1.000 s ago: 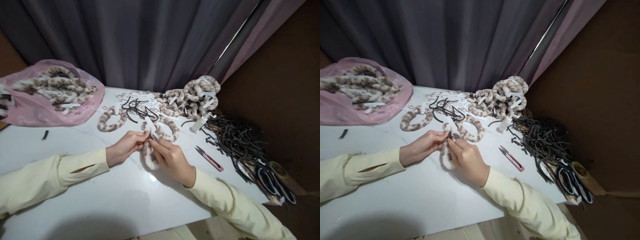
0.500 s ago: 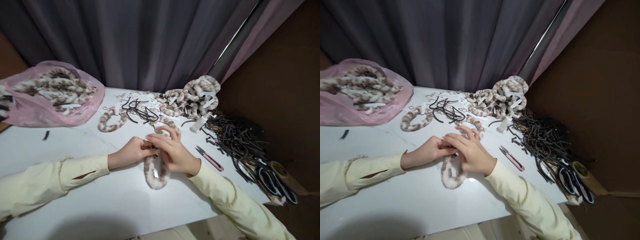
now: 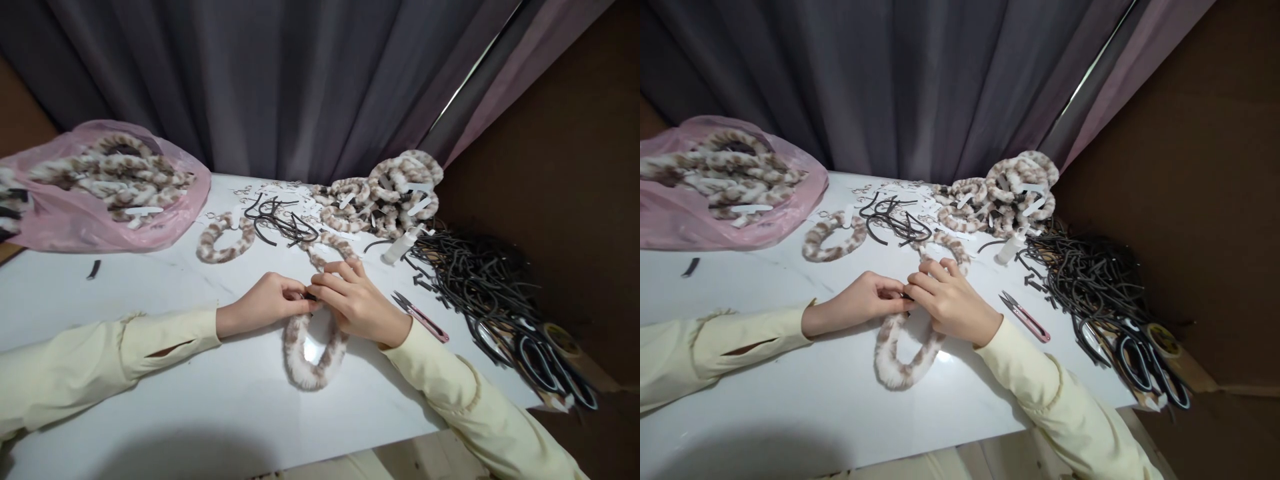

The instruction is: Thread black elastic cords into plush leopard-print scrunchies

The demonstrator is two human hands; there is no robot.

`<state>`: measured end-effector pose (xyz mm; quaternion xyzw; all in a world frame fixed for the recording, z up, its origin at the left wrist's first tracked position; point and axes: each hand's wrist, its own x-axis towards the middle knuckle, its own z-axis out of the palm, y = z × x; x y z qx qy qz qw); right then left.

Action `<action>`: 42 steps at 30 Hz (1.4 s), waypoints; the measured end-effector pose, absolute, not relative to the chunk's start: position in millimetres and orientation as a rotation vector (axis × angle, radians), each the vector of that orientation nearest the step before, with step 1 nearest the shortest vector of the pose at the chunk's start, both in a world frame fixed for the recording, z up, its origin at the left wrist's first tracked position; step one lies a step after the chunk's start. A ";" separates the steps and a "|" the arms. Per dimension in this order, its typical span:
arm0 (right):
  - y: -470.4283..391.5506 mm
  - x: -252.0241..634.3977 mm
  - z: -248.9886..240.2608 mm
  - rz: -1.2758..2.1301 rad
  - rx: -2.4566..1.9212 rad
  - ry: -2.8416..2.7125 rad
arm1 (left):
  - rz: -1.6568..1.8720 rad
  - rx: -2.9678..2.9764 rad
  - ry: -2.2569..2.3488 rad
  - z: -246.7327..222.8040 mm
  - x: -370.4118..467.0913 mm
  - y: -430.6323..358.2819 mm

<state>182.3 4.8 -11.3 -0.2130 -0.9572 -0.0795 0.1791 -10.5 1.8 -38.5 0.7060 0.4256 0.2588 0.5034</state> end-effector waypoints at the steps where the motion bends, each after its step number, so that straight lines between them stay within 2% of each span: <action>1: 5.2 182.7 -10.2 -0.144 -0.607 -2.713 | 0.622 1.702 1.025 -38.7 -10.6 2.1; 5: 8.7 184.4 -9.6 0.331 -0.624 -2.724 | 0.587 1.697 1.003 -37.8 -11.0 3.3; 8: 10.7 184.3 -13.4 0.483 -0.613 -2.688 | 0.529 1.700 0.942 -35.6 -12.0 5.5; 14: 7.6 181.9 -15.4 0.482 -0.554 -2.570 | 0.451 1.675 0.760 -27.5 -19.9 13.5; 21: 7.8 183.1 -14.4 0.587 -0.556 -2.426 | 0.425 1.341 0.637 -28.9 -29.6 22.6; 30: 7.1 182.2 -16.7 0.584 -0.533 -2.383 | 0.420 1.319 0.600 -35.3 -33.8 28.5; 42: 2.1 179.2 -21.4 0.188 -0.524 -2.470 | 0.425 1.547 0.680 -30.1 -32.3 25.4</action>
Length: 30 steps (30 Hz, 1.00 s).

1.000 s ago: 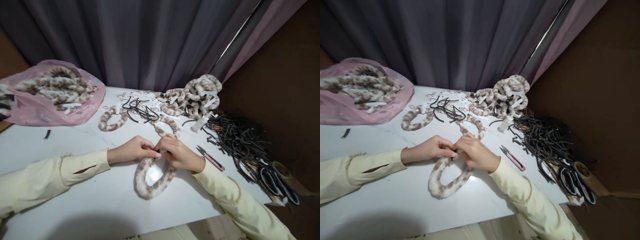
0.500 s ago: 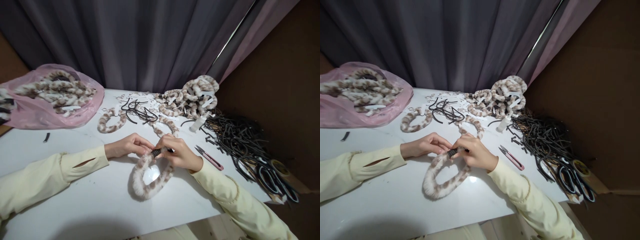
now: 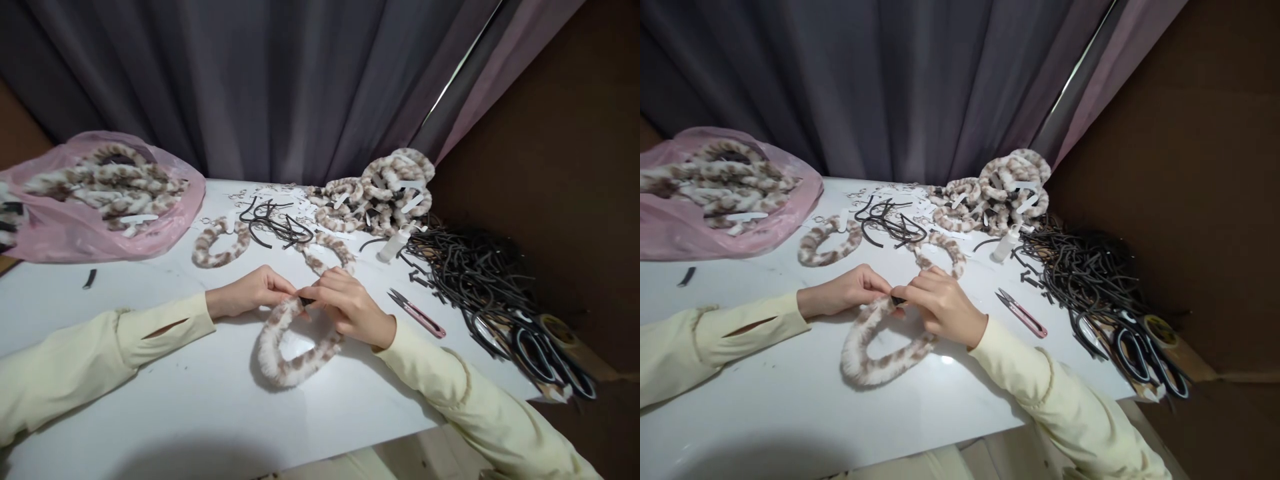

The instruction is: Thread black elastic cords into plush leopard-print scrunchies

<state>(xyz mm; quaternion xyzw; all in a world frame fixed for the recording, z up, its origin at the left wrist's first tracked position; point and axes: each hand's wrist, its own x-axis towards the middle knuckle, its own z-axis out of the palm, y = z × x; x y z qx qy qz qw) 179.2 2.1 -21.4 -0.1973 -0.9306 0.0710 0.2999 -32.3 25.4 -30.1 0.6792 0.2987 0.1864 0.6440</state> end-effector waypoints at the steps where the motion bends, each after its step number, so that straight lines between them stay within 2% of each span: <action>1: 1.4 178.2 -22.9 0.177 -0.539 -2.454 | 0.422 1.546 0.684 -29.7 -32.1 24.9; 6: -2.1 174.1 -27.5 0.158 -0.625 -2.380 | 0.412 1.498 0.672 -28.4 -30.7 20.4; 22: 3.9 183.4 -20.9 0.115 -0.582 -2.690 | 0.399 1.275 0.689 -27.7 -30.1 21.8; 30: 5.1 184.5 -22.1 0.108 -0.680 -2.667 | 0.423 1.692 0.787 -15.2 -24.3 10.0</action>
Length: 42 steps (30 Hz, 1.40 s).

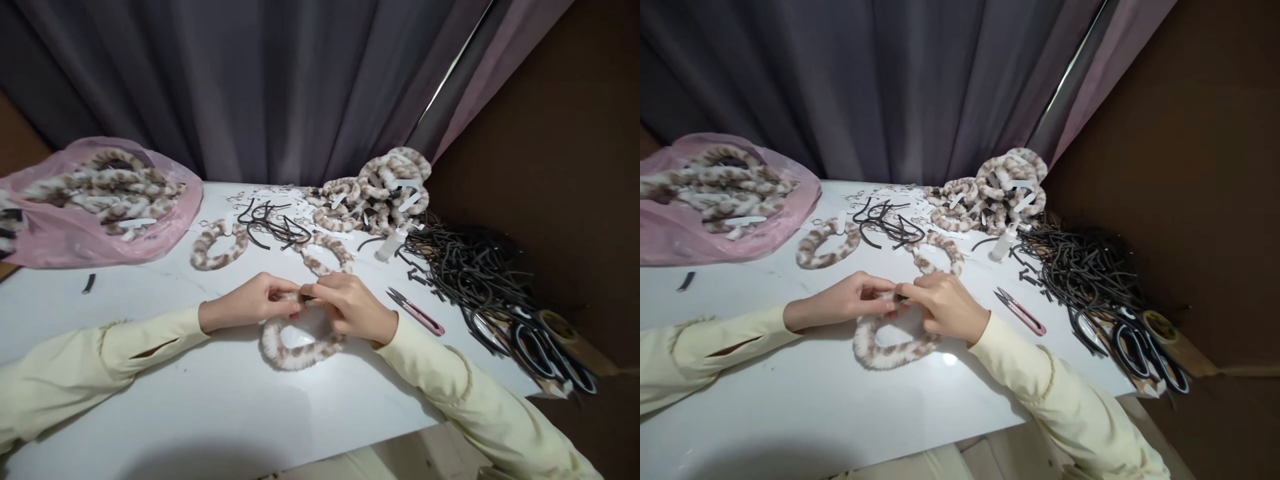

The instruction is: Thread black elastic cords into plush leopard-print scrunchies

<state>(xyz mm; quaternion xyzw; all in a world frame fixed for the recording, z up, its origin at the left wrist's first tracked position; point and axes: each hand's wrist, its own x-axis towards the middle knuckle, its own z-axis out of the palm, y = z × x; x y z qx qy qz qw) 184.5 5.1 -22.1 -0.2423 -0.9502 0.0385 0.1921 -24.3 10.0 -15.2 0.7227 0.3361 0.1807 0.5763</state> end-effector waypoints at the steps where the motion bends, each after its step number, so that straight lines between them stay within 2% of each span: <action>1: 5.0 184.4 -22.7 0.099 -0.690 -2.663 | 0.428 1.728 0.810 -14.6 -22.7 8.0; 13: 1.6 180.1 -23.0 0.056 -0.772 -2.698 | 0.331 1.679 0.863 -27.8 -22.6 9.8; 29: 2.1 181.6 -26.4 0.465 -0.834 -2.578 | 0.285 1.601 0.816 -26.5 -26.5 11.7; 39: 2.7 181.8 -32.0 0.489 -0.820 -2.324 | 0.324 1.490 0.744 -27.5 -28.6 13.1; 42: 7.6 183.0 -26.0 0.614 -0.875 -2.286 | 0.350 1.493 0.754 -28.6 -28.1 12.5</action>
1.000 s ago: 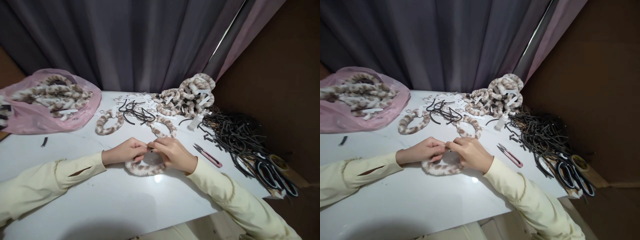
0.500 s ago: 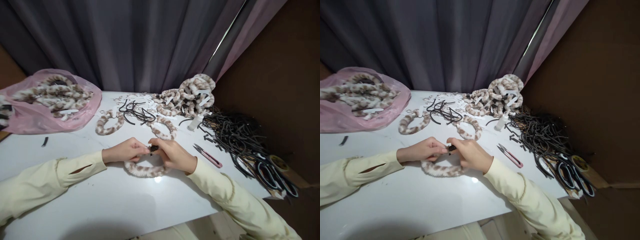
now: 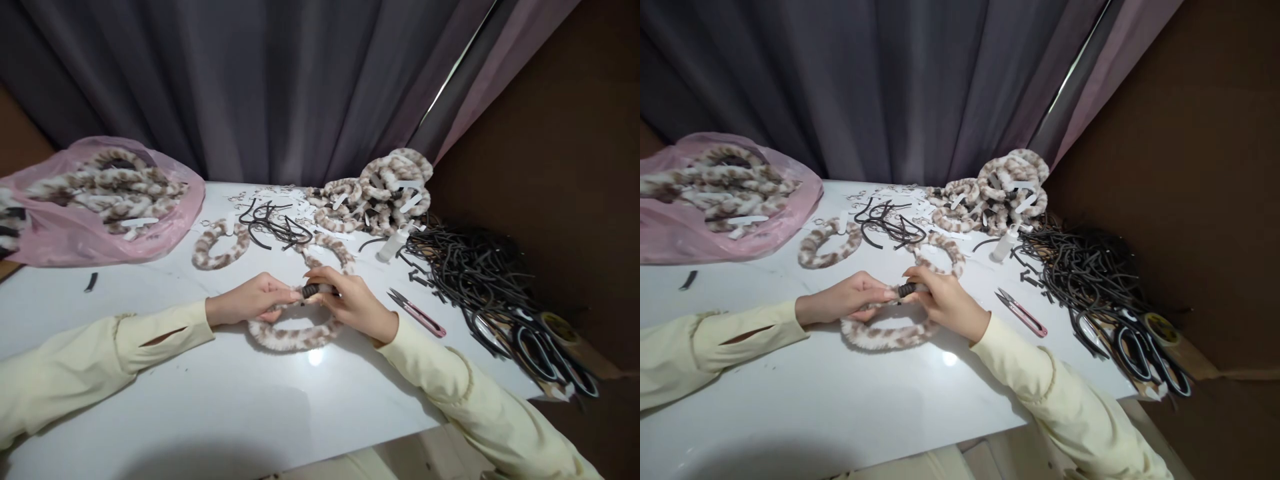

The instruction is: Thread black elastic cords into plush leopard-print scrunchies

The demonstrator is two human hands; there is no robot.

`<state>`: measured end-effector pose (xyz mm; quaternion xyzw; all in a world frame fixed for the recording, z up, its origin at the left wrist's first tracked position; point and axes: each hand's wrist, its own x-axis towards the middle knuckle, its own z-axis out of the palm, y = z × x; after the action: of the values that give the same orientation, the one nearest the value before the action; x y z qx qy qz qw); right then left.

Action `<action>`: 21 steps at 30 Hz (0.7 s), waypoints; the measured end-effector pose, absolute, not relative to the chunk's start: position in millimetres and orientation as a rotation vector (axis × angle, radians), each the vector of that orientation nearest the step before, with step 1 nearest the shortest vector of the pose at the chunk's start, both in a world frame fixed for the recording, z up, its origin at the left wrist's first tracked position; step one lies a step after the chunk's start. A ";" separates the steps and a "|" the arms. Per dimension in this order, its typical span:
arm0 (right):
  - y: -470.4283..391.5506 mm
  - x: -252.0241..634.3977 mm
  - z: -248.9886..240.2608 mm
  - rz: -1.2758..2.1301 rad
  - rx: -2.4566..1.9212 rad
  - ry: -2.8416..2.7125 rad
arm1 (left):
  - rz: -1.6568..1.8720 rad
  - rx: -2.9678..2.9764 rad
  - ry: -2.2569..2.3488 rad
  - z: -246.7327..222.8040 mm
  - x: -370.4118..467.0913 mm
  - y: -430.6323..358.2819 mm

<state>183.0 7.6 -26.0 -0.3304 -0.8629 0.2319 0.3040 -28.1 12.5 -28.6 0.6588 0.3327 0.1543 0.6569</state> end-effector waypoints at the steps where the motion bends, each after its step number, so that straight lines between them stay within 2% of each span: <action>1: 9.6 183.8 -22.8 0.697 -0.916 -2.279 | 0.354 1.501 0.762 -28.7 -27.8 11.8; 6: 15.9 189.7 -8.5 1.327 -1.098 -2.273 | 0.385 1.693 0.788 -28.8 -25.2 7.0; 10: 14.7 190.3 -7.9 1.538 -1.123 -2.132 | 0.452 1.855 0.755 -30.3 -24.1 4.7; 14: 13.2 187.7 -13.4 1.549 -1.135 -2.022 | 0.450 1.877 0.725 -32.0 -24.2 3.5; 21: 8.7 184.3 -19.5 1.237 -1.057 -2.116 | 0.414 1.777 0.784 -31.3 -24.9 1.1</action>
<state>184.3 8.7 -19.5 -0.3851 -0.7706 0.4506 0.2340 -24.9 1.1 -31.3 0.7495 0.3308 0.1747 0.5461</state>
